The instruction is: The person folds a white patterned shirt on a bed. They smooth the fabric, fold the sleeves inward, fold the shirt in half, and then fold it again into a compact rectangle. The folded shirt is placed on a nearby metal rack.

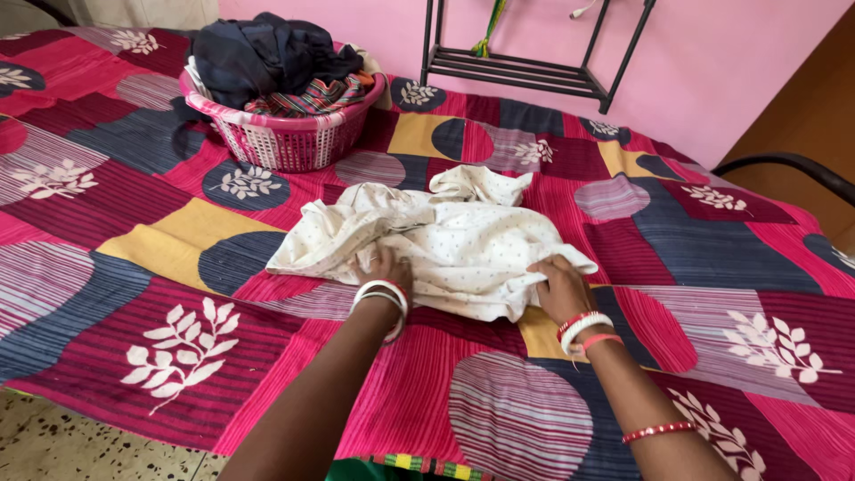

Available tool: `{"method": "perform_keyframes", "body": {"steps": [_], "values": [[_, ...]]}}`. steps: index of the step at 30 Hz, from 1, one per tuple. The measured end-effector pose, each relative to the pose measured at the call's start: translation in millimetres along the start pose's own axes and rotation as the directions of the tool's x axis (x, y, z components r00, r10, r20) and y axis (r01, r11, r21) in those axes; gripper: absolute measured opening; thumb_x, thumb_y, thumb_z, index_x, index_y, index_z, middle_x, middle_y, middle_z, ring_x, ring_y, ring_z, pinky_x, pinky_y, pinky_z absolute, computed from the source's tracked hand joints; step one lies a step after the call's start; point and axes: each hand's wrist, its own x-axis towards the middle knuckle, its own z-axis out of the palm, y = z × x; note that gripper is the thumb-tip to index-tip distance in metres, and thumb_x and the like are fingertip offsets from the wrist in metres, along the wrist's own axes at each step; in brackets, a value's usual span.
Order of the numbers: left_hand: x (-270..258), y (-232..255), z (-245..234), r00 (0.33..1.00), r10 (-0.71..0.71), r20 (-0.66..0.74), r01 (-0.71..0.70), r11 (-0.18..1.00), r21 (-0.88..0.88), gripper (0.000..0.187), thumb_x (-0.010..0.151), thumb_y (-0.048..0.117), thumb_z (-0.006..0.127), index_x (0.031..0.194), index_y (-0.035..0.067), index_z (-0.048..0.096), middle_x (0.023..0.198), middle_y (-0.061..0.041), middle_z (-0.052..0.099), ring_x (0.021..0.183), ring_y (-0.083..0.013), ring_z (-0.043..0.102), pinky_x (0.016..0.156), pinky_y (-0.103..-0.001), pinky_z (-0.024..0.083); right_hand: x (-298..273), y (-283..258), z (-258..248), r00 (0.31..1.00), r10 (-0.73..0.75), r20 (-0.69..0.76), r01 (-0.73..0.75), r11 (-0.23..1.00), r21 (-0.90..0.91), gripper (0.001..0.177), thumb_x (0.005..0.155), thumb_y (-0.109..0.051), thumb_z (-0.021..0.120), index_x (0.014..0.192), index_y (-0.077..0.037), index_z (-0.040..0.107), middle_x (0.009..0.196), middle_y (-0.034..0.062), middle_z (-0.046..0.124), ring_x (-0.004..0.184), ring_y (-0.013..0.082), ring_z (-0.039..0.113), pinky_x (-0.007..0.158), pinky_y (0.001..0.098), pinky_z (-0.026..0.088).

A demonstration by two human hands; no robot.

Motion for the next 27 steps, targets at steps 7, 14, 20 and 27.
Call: {"method": "perform_keyframes", "body": {"steps": [7, 14, 20, 27], "values": [[-67.7, 97.6, -103.8, 0.932, 0.359, -0.054, -0.363, 0.919, -0.158, 0.086, 0.077, 0.039, 0.082, 0.147, 0.009, 0.042, 0.149, -0.017, 0.038, 0.141, -0.0377, 0.036, 0.114, -0.062, 0.031, 17.9, -82.5, -55.2, 0.984, 0.017, -0.176, 0.022, 0.976, 0.219, 0.017, 0.089, -0.003, 0.069, 0.105, -0.008, 0.076, 0.102, 0.0108, 0.071, 0.082, 0.0274, 0.070, 0.072, 0.0382, 0.054], [-78.0, 112.5, -107.0, 0.827, 0.455, -0.331, -0.505, 0.859, -0.080, 0.062, 0.082, 0.018, 0.070, 0.139, 0.002, 0.051, 0.145, -0.022, 0.045, 0.131, -0.0375, 0.046, 0.102, -0.048, 0.045, 23.9, -88.5, -61.3, 0.992, 0.055, -0.115, -0.011, 0.936, 0.351, 0.022, 0.090, -0.002, 0.067, 0.110, -0.007, 0.074, 0.108, 0.0082, 0.072, 0.079, 0.0222, 0.073, 0.069, 0.0327, 0.056], [-70.2, 107.4, -100.2, 0.833, 0.413, -0.369, -0.494, 0.856, -0.156, 0.039, 0.084, 0.014, 0.060, 0.121, 0.013, 0.071, 0.142, -0.021, 0.046, 0.128, -0.0396, 0.045, 0.096, -0.049, 0.047, 24.0, -89.9, -60.4, 0.961, -0.028, -0.276, 0.106, 0.957, 0.271, 0.045, 0.080, 0.001, 0.072, 0.124, -0.005, 0.064, 0.129, 0.0137, 0.065, 0.099, 0.0242, 0.071, 0.077, 0.0310, 0.059], [-42.0, 103.1, -132.0, 0.899, 0.021, -0.437, -0.273, 0.807, -0.524, 0.022, 0.093, 0.020, 0.060, 0.110, 0.008, 0.066, 0.119, -0.021, 0.063, 0.107, -0.0419, 0.062, 0.088, -0.052, 0.052, 24.4, -84.3, -68.7, 0.939, 0.111, -0.325, -0.025, 0.966, 0.259, 0.038, 0.084, 0.001, 0.075, 0.120, -0.005, 0.066, 0.123, 0.0186, 0.058, 0.077, 0.0223, 0.071, 0.068, 0.0312, 0.058]]}}
